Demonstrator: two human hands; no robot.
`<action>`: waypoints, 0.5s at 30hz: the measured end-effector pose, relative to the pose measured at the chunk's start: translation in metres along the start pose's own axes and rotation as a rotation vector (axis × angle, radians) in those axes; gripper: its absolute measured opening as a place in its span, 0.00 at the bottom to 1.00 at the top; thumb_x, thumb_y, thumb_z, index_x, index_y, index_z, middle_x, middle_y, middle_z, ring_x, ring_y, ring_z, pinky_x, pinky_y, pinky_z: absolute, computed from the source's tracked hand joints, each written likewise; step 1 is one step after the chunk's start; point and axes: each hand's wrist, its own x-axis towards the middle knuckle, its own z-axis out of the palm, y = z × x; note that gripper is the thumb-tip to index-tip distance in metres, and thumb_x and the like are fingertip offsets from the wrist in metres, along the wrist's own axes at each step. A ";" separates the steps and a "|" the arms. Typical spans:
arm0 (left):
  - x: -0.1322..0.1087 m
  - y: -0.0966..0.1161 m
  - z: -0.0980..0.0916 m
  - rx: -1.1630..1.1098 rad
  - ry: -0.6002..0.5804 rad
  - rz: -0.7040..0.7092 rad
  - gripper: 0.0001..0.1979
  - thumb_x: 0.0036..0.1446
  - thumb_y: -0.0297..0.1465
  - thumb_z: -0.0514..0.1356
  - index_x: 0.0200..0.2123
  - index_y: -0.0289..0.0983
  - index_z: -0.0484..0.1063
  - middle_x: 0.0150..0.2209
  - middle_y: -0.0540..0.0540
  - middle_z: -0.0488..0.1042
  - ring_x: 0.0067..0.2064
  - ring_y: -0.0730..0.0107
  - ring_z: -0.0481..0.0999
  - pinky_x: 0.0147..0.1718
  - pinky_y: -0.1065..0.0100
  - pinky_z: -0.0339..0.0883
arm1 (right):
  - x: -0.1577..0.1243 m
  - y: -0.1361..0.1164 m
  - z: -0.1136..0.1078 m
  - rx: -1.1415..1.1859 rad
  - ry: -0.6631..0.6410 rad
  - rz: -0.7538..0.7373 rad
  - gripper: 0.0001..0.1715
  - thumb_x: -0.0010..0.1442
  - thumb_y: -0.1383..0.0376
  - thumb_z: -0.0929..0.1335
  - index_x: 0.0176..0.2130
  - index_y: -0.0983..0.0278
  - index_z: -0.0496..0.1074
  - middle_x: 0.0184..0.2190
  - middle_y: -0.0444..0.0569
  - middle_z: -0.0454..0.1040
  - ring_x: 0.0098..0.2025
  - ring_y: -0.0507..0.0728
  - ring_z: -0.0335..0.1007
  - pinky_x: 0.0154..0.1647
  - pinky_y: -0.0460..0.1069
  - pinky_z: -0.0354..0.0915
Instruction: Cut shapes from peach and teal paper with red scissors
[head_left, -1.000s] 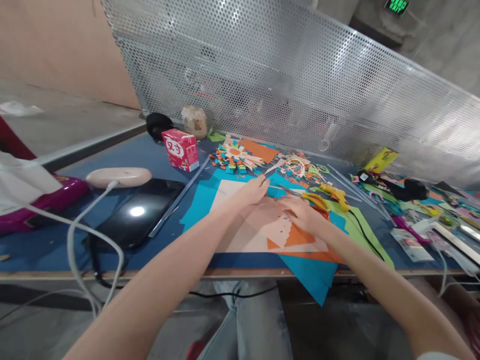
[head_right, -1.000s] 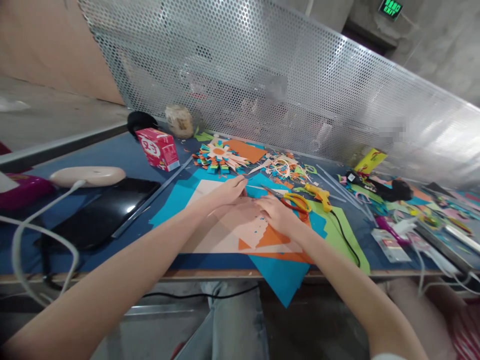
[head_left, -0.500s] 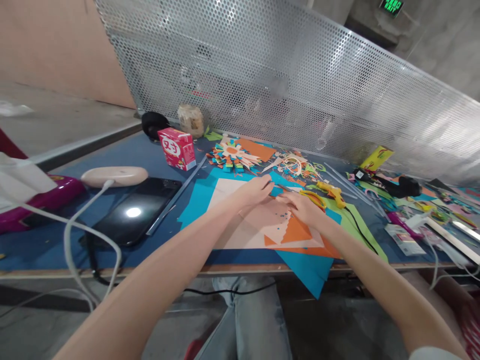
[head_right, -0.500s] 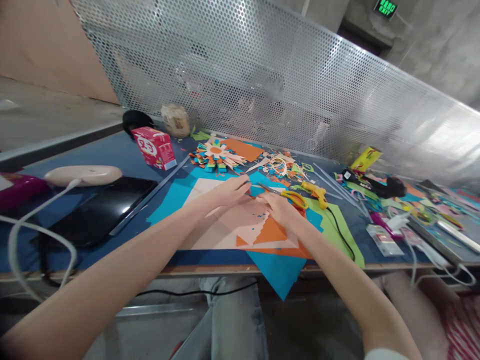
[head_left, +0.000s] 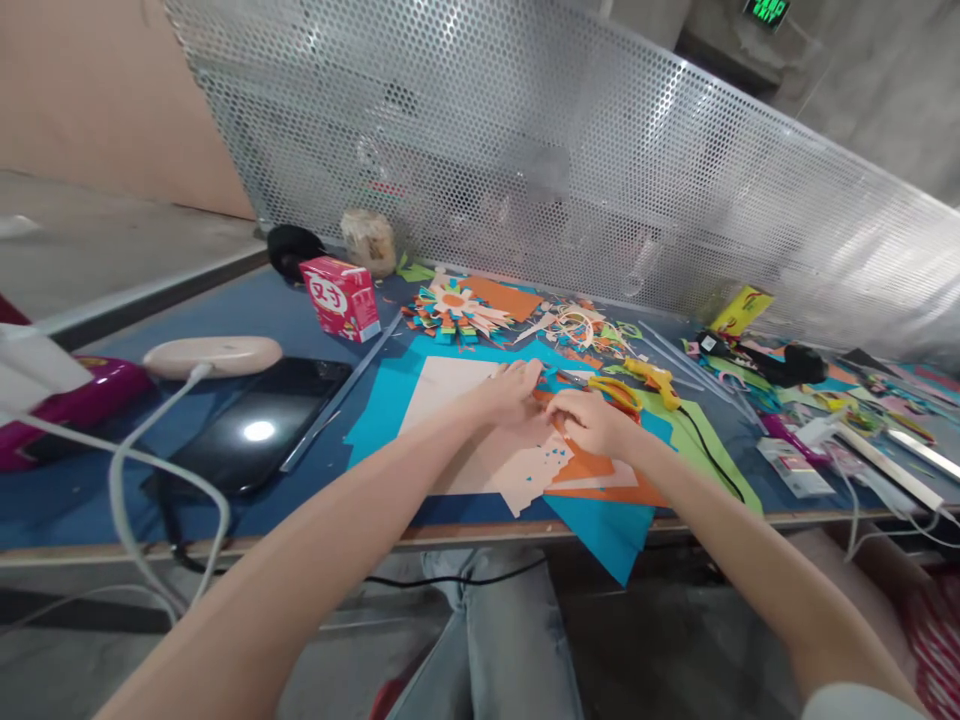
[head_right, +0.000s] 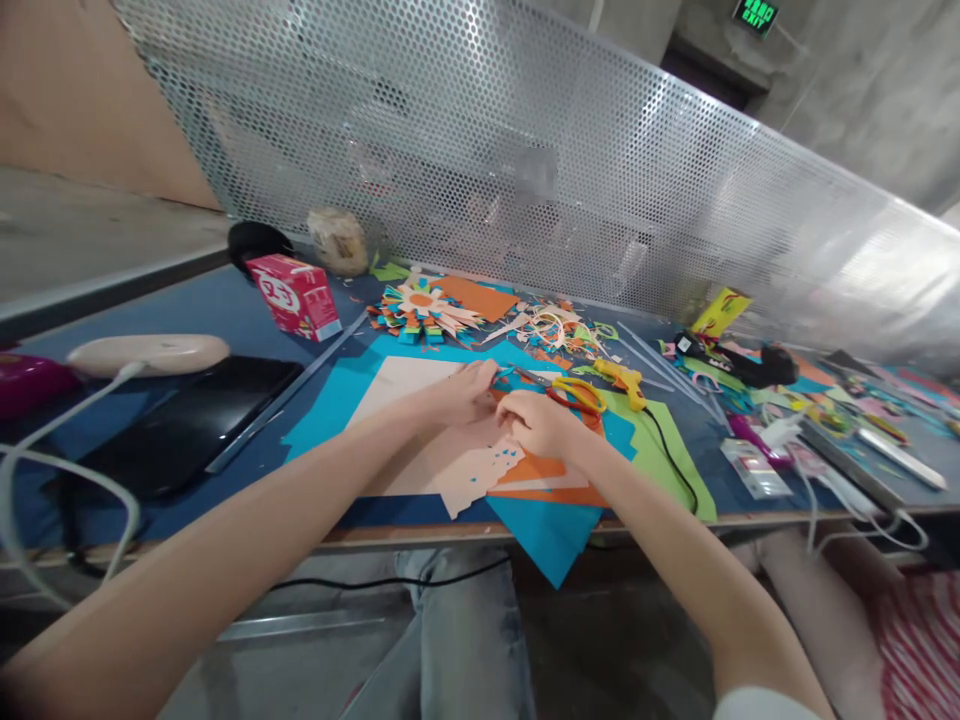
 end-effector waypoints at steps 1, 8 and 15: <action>-0.001 -0.002 -0.003 0.027 0.001 -0.022 0.11 0.53 0.31 0.55 0.40 0.37 0.59 0.45 0.36 0.71 0.53 0.48 0.69 0.50 0.53 0.61 | 0.001 -0.003 0.001 -0.005 0.001 0.049 0.13 0.53 0.77 0.63 0.35 0.63 0.71 0.35 0.47 0.76 0.38 0.54 0.72 0.40 0.47 0.64; -0.002 -0.022 -0.018 0.133 -0.062 -0.192 0.17 0.56 0.38 0.57 0.44 0.36 0.58 0.48 0.36 0.70 0.52 0.49 0.71 0.48 0.57 0.63 | 0.021 -0.014 0.002 -0.068 -0.002 0.435 0.22 0.50 0.60 0.75 0.42 0.66 0.69 0.39 0.55 0.76 0.41 0.61 0.73 0.36 0.49 0.63; -0.001 -0.017 -0.010 0.245 -0.122 -0.243 0.16 0.60 0.39 0.52 0.46 0.34 0.59 0.55 0.31 0.64 0.59 0.45 0.63 0.54 0.52 0.59 | 0.044 -0.032 -0.017 0.062 -0.226 0.562 0.14 0.59 0.58 0.70 0.27 0.65 0.72 0.19 0.43 0.71 0.24 0.52 0.69 0.24 0.45 0.62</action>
